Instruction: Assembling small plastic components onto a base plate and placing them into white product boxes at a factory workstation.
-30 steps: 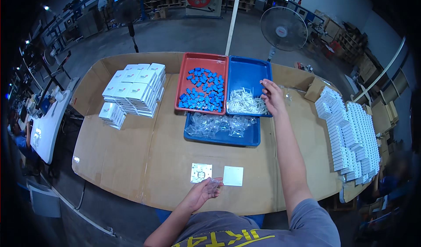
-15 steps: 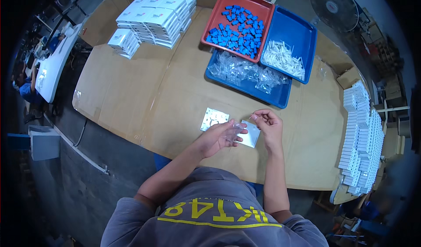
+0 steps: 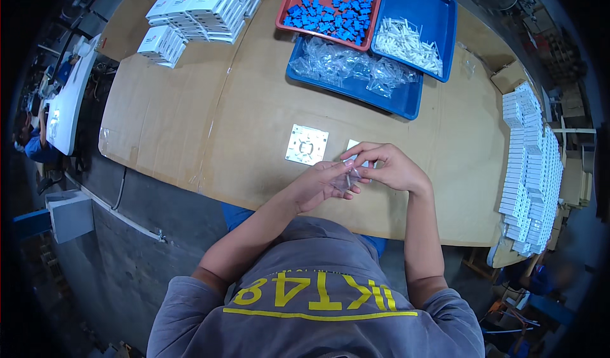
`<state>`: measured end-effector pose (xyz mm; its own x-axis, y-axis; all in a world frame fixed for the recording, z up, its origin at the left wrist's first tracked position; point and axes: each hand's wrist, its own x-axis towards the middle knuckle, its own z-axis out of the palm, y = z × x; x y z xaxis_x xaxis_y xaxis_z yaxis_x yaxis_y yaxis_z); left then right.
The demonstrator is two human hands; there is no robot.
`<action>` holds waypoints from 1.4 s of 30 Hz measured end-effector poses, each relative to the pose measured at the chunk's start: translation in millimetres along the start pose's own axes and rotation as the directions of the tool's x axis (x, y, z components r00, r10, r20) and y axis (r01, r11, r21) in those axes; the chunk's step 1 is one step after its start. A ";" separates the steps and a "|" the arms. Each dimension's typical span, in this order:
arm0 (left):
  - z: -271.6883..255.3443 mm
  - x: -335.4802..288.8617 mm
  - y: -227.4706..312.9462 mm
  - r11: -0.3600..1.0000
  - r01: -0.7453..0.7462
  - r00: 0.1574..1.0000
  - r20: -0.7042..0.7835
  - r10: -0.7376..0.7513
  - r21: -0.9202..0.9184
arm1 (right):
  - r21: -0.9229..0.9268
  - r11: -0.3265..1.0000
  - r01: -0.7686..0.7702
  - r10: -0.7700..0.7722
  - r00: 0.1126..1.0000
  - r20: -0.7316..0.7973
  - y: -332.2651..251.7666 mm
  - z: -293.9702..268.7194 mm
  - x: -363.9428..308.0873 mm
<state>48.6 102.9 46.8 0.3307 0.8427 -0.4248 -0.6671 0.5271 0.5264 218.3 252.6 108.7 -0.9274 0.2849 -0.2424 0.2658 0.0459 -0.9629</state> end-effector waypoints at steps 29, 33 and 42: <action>-5.0 2.1 9.0 1.000 0.026 1.000 -0.018 -0.026 0.006 | -0.026 0.999 0.039 -0.038 0.999 0.017 8.1 -25.4 16.6; -6.6 -4.0 6.9 0.999 0.038 0.999 -0.012 -0.038 -0.026 | -0.093 0.995 -0.041 -0.003 0.903 -0.430 11.1 -89.7 42.0; -5.9 -20.9 -9.8 0.999 0.027 0.999 -0.025 -0.026 0.034 | -0.574 0.769 -0.282 -0.407 0.476 -0.779 -0.5 -227.9 134.1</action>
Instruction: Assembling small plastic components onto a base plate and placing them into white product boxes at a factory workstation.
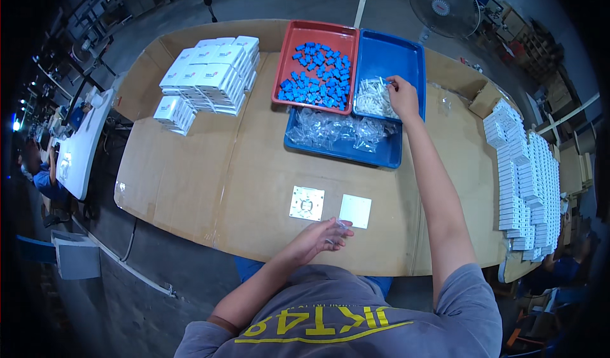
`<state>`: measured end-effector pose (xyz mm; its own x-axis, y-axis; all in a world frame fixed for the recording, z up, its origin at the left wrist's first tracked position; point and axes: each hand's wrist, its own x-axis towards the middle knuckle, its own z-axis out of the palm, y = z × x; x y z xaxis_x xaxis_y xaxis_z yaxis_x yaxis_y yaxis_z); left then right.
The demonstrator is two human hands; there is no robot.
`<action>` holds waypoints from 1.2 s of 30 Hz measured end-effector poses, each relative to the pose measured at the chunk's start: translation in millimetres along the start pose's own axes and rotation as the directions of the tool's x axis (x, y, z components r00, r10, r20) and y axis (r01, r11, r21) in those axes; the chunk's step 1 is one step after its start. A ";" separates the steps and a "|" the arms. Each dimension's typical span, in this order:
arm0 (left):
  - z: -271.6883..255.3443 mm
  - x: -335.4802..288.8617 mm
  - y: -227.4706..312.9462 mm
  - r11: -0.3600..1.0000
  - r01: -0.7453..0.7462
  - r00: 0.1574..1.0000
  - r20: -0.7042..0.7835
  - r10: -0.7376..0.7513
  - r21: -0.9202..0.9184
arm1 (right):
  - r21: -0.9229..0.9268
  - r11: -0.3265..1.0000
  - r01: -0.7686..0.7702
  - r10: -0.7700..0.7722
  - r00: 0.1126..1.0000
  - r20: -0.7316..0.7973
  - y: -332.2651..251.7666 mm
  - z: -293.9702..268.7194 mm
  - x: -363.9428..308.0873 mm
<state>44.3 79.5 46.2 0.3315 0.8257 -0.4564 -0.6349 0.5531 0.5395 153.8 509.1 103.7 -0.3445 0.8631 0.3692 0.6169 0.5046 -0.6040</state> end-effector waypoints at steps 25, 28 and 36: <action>-6.2 -6.1 -3.8 0.999 -0.030 0.999 -0.009 0.031 0.026 | 0.508 0.842 -0.181 0.225 0.974 -0.026 49.7 8.3 43.1; -10.5 -8.1 -5.6 0.999 -0.034 0.999 -0.038 0.035 0.015 | 0.910 -0.055 -0.411 0.009 0.911 0.412 -2.0 -26.3 9.9; -12.2 14.5 -4.0 0.996 -0.049 0.998 -0.042 0.046 -0.077 | 0.882 0.205 -0.425 0.195 0.901 0.388 -14.5 -31.7 -117.0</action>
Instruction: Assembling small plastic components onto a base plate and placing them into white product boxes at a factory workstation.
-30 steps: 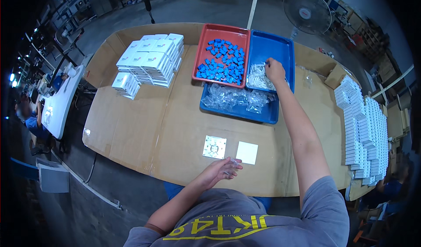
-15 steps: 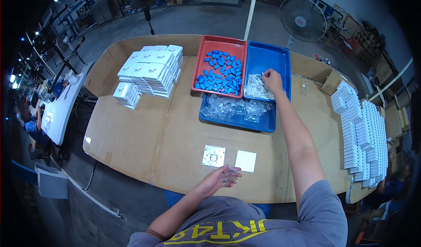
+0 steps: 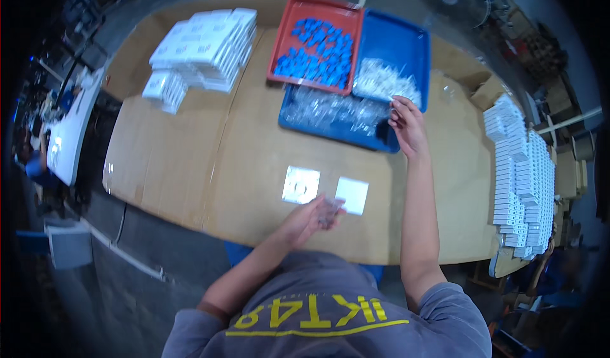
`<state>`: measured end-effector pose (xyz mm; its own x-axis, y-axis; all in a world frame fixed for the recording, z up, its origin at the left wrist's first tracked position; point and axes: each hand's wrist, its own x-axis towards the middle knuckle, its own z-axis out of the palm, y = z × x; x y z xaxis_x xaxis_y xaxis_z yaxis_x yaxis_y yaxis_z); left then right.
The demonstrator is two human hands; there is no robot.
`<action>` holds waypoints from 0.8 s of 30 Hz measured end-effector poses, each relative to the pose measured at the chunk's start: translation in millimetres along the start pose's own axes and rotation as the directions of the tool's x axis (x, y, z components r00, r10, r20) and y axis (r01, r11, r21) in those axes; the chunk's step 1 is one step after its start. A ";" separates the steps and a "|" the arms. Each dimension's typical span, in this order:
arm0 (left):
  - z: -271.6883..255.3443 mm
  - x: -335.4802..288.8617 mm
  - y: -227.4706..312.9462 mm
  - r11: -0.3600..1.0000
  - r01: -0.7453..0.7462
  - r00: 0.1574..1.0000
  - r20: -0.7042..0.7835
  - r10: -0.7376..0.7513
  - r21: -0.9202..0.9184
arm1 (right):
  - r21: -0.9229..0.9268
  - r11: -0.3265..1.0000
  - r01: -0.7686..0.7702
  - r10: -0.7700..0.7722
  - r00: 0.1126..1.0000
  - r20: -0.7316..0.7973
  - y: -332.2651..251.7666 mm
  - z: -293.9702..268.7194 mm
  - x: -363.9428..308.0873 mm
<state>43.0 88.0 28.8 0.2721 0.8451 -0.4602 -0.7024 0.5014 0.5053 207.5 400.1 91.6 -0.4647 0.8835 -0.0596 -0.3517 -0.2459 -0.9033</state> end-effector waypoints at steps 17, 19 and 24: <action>16.8 2.5 6.8 0.997 0.037 0.999 0.012 -0.036 -0.074 | -0.530 0.836 -0.142 0.212 0.975 0.072 44.4 40.2 -179.3; 21.9 1.6 9.2 0.997 0.043 0.999 0.022 -0.041 -0.060 | -0.598 0.792 -0.122 0.245 0.961 0.129 33.3 45.9 -172.3; 20.2 -3.2 9.5 0.997 0.030 1.000 0.008 -0.030 -0.067 | -0.781 0.606 -0.148 0.456 0.870 0.189 21.1 56.4 -152.0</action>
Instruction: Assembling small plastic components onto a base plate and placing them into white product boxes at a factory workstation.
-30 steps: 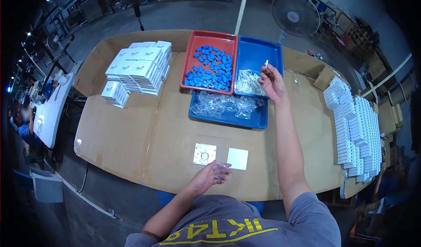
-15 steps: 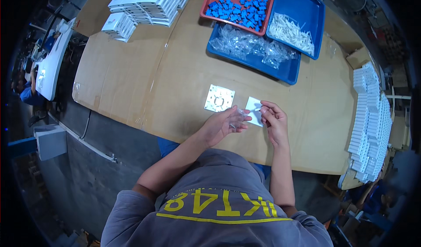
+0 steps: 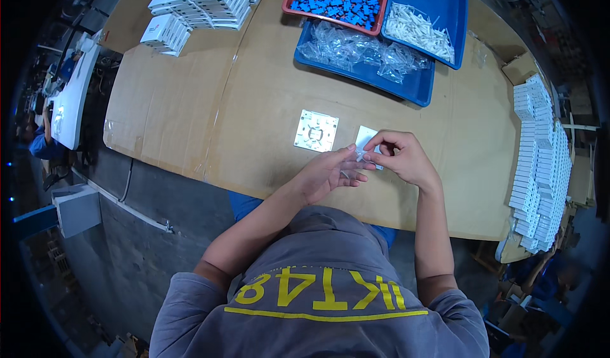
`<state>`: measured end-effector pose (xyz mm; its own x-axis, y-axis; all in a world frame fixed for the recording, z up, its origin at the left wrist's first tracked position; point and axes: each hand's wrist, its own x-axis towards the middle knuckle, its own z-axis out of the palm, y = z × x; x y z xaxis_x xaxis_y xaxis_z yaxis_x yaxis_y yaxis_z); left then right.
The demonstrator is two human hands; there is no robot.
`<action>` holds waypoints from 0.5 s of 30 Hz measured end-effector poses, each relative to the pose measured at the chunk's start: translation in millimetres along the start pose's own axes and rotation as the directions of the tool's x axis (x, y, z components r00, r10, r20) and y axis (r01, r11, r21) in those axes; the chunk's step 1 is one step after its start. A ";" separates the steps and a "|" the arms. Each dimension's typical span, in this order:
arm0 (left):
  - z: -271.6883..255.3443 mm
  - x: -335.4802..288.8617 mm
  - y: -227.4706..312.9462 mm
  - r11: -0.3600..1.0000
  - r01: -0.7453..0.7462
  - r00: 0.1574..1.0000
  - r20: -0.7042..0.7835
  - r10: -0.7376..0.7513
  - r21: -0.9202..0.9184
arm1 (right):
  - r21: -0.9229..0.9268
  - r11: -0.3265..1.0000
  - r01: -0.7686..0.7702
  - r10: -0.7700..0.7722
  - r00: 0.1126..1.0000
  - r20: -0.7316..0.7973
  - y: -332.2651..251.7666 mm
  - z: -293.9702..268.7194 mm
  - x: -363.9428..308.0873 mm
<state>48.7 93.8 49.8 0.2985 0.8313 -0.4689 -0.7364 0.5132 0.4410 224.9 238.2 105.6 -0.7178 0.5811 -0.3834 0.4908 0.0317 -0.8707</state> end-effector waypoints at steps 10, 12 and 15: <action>-15.0 2.7 -5.6 0.997 -0.007 1.000 -0.009 0.008 0.077 | 0.067 0.972 0.226 -0.234 0.884 0.404 10.0 5.5 23.0; -12.3 1.6 -3.3 0.998 -0.019 1.000 -0.008 0.019 0.062 | 0.125 0.979 0.158 -0.197 0.881 0.429 8.9 5.9 21.3; -8.7 0.9 0.4 0.999 -0.033 0.999 -0.008 0.034 0.036 | 0.151 0.985 0.085 -0.142 0.897 0.419 2.1 4.7 16.3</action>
<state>43.5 92.9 42.9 0.2687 0.8463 -0.4599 -0.7237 0.4925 0.4834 211.9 243.9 96.1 -0.9203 0.1755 -0.3497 0.3478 -0.0425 -0.9366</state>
